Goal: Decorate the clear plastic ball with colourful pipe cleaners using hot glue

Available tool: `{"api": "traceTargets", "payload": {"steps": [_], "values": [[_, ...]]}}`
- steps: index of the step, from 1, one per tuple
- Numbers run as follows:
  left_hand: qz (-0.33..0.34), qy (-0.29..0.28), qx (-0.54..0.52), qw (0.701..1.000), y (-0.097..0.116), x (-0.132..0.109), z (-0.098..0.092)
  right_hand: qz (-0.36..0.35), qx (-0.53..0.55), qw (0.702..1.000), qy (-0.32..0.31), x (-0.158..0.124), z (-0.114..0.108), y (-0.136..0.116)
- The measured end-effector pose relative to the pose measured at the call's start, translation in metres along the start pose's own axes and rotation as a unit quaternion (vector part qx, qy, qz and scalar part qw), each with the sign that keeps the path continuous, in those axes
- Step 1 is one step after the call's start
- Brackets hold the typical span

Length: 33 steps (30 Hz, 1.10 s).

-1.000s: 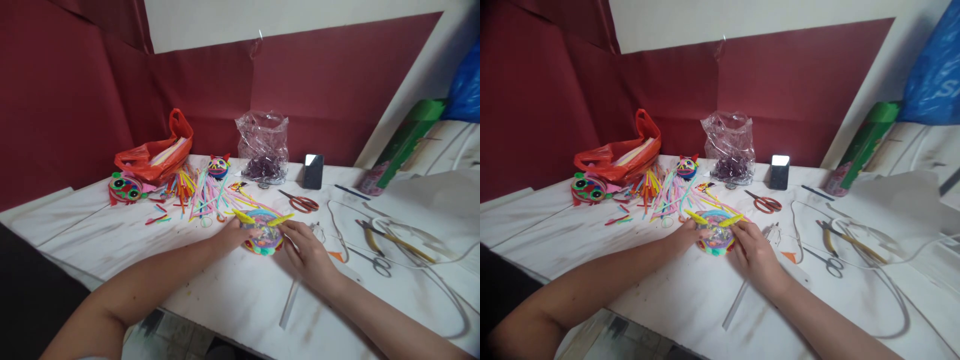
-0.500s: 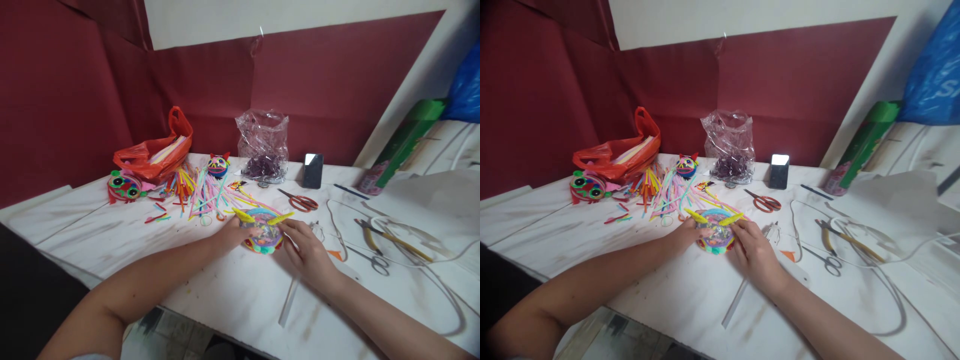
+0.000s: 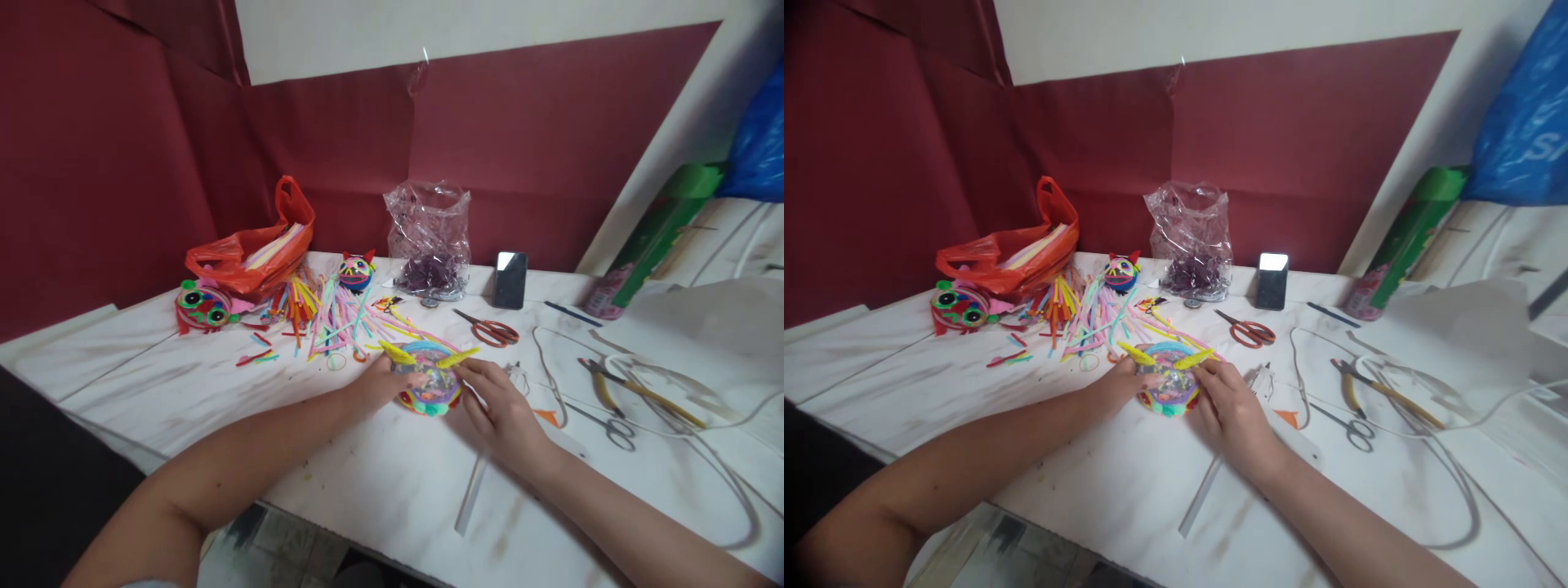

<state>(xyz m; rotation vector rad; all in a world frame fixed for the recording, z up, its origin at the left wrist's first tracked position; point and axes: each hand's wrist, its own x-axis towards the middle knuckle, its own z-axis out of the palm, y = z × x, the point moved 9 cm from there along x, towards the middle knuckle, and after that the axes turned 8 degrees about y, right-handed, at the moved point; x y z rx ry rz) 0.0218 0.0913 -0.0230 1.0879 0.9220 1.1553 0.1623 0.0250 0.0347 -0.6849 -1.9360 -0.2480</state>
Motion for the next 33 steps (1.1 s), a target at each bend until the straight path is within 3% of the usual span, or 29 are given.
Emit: {"api": "traceTargets", "payload": {"steps": [33], "values": [[0.013,-0.018,0.008,1.0,0.001,0.0036,0.0009,0.024,0.017,1.0,-0.01,0.0079,-0.0026,-0.0024]]}}
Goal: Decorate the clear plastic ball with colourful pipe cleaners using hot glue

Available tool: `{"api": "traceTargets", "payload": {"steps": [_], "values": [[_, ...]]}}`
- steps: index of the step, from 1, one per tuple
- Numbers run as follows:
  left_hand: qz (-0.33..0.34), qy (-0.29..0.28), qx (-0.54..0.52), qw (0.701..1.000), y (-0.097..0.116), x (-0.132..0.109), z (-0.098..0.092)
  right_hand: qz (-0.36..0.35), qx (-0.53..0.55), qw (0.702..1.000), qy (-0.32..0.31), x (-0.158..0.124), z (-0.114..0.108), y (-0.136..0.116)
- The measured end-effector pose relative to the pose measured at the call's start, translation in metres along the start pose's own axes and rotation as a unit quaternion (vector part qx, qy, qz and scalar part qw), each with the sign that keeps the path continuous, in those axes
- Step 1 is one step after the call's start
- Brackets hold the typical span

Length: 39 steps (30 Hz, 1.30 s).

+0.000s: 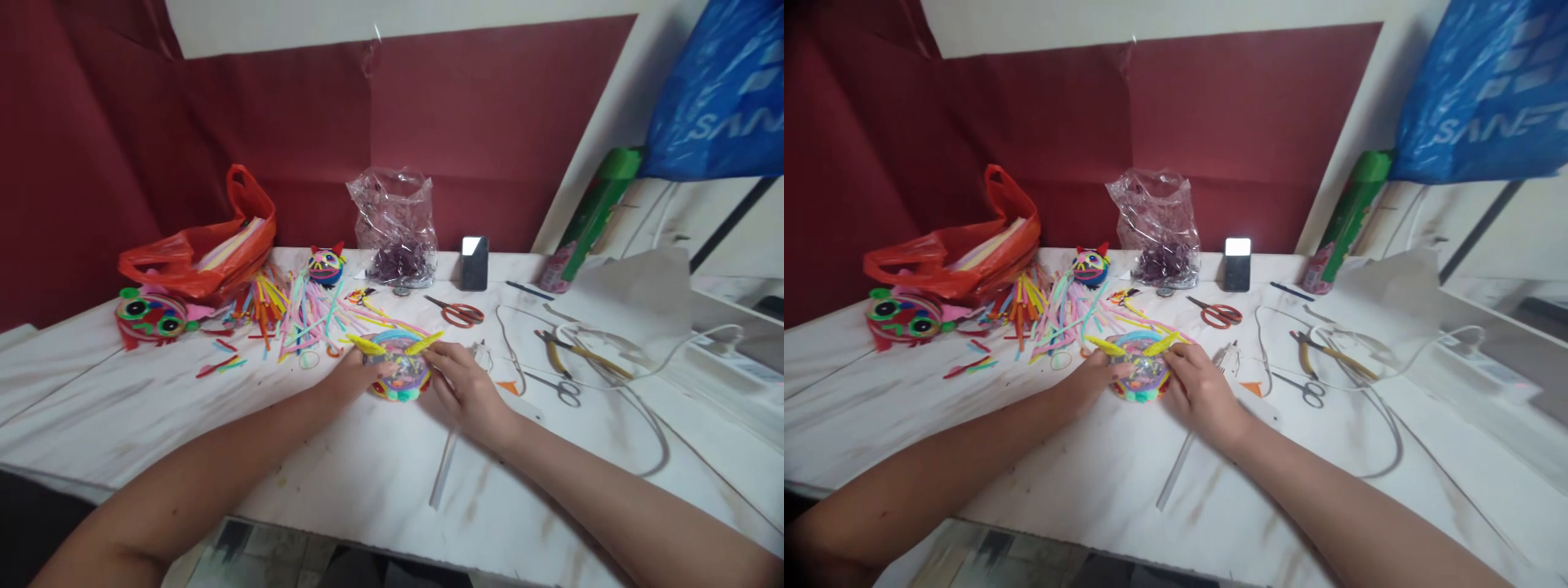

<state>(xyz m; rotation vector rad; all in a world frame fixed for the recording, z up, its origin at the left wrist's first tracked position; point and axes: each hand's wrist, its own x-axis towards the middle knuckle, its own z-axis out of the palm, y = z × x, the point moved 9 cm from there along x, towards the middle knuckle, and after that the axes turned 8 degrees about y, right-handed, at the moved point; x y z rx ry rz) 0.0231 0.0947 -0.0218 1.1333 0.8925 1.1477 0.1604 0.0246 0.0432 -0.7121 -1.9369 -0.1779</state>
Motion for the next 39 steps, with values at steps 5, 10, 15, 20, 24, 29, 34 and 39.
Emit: {"api": "traceTargets", "payload": {"steps": [5,10,15,20,24,29,34,39], "values": [[0.002,-0.003,-0.003,1.0,0.0,0.0,-0.002,0.052,0.013,0.999,0.001,-0.002,0.001,0.009],[0.003,-0.033,-0.01,0.999,-0.003,0.004,-0.005,0.15,0.084,0.984,0.044,-0.006,-0.002,0.025],[-0.028,-0.031,-0.049,0.998,-0.008,0.008,-0.009,0.222,0.146,0.961,0.076,-0.007,-0.006,0.036],[-0.038,-0.049,-0.075,0.995,-0.009,0.011,-0.011,0.204,0.114,0.969,0.076,-0.004,-0.006,0.038],[-0.042,-0.076,-0.096,0.992,-0.008,0.011,-0.013,0.206,0.113,0.971,0.053,-0.006,0.0,0.038],[-0.048,-0.133,-0.099,0.985,-0.003,0.005,-0.006,0.221,0.166,0.961,0.019,-0.009,0.011,0.035],[-0.053,-0.109,-0.087,0.989,-0.005,0.005,-0.006,0.206,0.167,0.964,-0.009,-0.011,0.016,0.029],[-0.003,-0.014,-0.059,0.998,0.0,0.009,-0.008,0.24,0.127,0.962,-0.012,-0.017,0.02,0.028]]}}
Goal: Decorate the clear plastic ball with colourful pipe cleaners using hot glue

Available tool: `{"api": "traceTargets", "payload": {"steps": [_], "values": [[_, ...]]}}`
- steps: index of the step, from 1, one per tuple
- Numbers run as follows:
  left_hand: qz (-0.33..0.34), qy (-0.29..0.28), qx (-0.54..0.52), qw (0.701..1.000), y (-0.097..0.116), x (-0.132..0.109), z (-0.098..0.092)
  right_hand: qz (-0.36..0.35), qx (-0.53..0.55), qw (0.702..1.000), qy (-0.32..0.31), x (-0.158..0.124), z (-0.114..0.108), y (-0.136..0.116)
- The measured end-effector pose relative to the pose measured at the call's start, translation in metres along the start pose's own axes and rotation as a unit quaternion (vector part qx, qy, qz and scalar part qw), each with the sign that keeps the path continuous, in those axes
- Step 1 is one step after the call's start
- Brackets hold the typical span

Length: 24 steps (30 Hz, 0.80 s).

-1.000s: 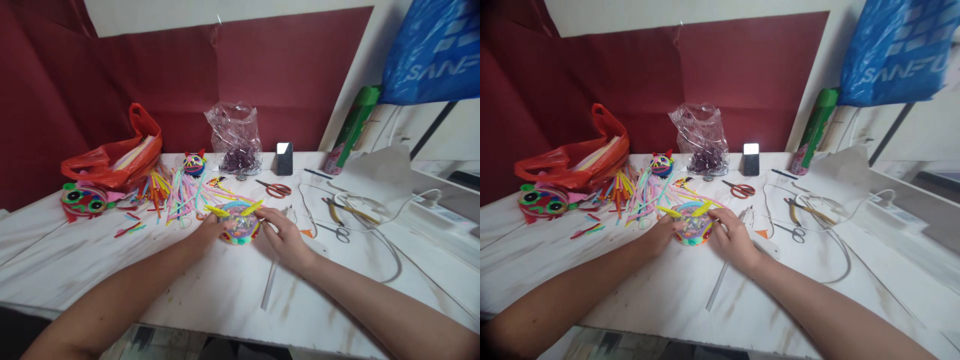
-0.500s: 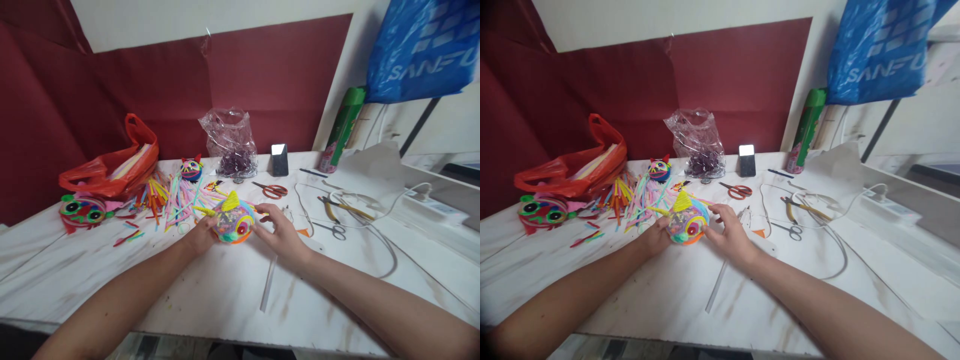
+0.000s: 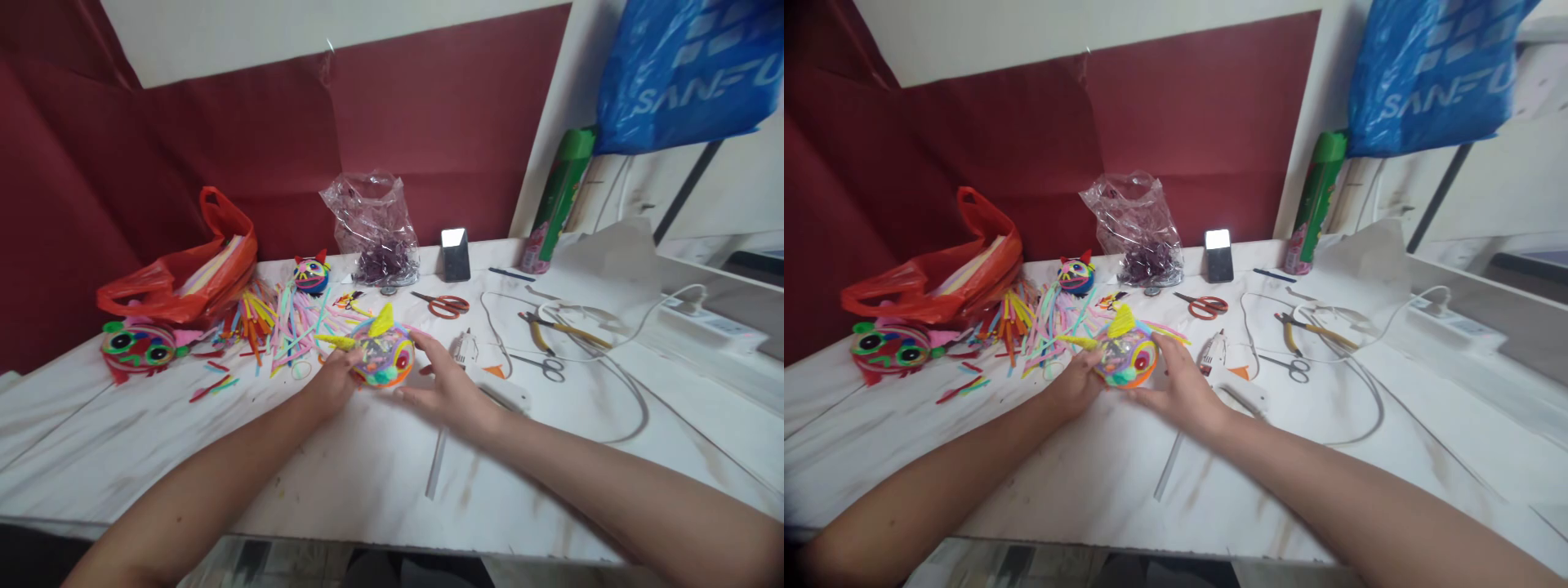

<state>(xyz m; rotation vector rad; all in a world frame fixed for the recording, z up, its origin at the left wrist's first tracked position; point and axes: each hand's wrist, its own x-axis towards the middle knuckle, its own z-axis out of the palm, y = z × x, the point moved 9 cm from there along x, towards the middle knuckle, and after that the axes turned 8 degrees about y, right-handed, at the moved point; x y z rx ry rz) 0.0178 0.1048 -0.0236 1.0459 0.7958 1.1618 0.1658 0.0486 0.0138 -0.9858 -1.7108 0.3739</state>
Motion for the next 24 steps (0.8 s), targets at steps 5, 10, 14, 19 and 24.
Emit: {"api": "traceTargets", "payload": {"steps": [5,10,14,19,24], "values": [[0.045,0.017,0.062,0.997,0.006,-0.009,0.007,0.078,0.03,0.996,0.014,-0.003,0.008,0.019],[0.089,0.034,0.089,0.991,0.007,-0.008,0.0,0.19,0.129,0.973,0.023,0.0,0.01,0.05],[0.091,0.033,0.112,0.989,0.005,-0.006,-0.003,0.218,0.191,0.957,-0.01,0.003,0.011,0.047],[0.129,0.055,0.183,0.973,0.011,-0.009,-0.004,0.266,0.232,0.935,-0.042,-0.001,0.014,0.04],[0.151,0.063,0.175,0.971,0.01,-0.01,0.001,0.298,0.266,0.915,-0.06,-0.005,0.016,0.039]]}}
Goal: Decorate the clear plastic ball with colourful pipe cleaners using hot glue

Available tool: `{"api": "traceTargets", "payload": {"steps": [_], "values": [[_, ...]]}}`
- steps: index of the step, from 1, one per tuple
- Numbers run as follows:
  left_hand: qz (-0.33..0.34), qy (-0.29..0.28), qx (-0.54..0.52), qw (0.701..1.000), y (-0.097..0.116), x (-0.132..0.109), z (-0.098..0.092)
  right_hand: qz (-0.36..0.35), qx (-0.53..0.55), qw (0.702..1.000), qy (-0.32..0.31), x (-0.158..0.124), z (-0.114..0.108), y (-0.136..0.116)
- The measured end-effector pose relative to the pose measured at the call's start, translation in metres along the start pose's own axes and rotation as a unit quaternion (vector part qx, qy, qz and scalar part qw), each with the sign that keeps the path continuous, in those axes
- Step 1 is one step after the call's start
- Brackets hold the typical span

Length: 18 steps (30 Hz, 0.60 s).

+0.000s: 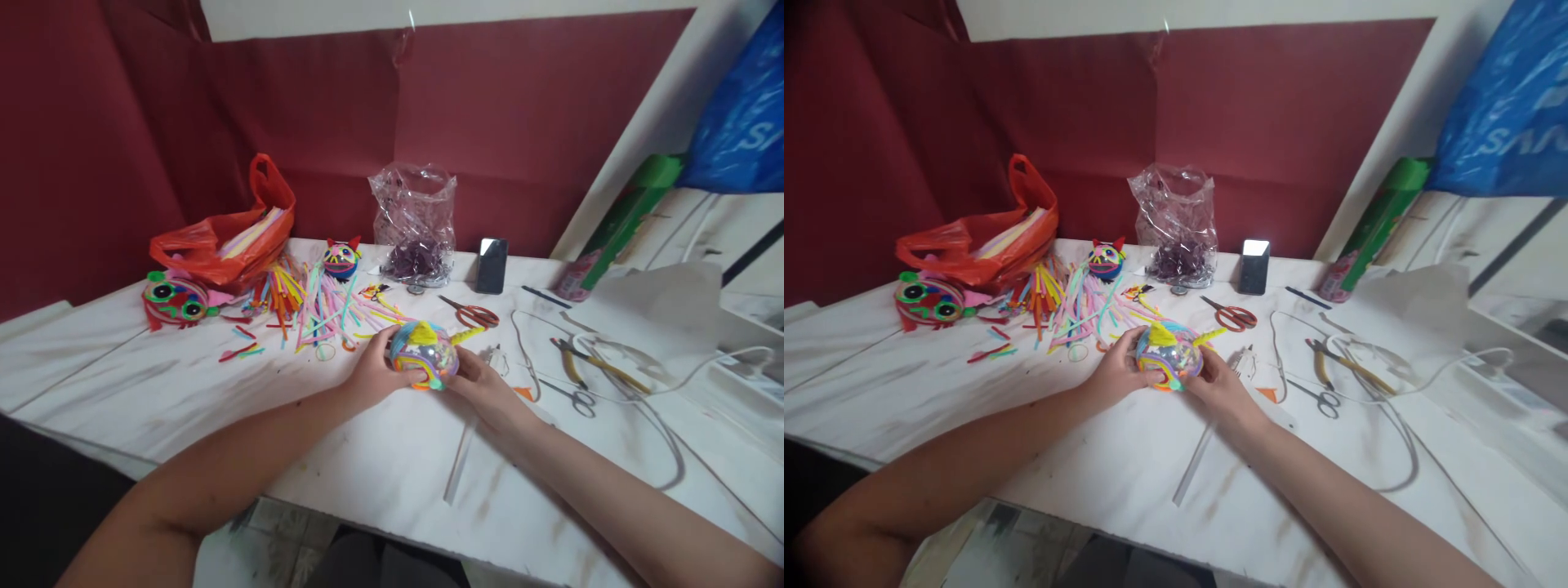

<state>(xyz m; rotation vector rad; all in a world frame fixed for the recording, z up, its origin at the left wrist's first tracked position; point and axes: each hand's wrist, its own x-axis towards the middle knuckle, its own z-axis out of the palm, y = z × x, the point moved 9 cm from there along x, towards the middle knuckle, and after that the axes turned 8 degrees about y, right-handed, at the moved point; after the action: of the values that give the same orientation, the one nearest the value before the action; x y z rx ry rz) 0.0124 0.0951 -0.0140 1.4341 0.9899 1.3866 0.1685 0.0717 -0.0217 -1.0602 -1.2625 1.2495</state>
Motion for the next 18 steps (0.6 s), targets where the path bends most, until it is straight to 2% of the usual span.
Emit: {"api": "traceTargets", "payload": {"steps": [5,10,15,18], "values": [[0.005,0.001,0.035,0.999,0.003,-0.001,0.001,0.023,0.017,0.999,0.015,-0.001,-0.002,0.008],[0.011,0.026,0.093,0.995,0.007,-0.002,-0.005,0.039,0.017,0.999,0.001,-0.002,0.001,0.014],[-0.018,-0.017,0.035,0.999,0.007,-0.005,0.004,0.039,0.001,0.999,-0.005,-0.001,-0.001,0.013],[-0.028,-0.022,0.011,0.999,0.007,-0.005,0.006,0.035,-0.011,0.999,-0.002,-0.001,-0.003,0.011]]}}
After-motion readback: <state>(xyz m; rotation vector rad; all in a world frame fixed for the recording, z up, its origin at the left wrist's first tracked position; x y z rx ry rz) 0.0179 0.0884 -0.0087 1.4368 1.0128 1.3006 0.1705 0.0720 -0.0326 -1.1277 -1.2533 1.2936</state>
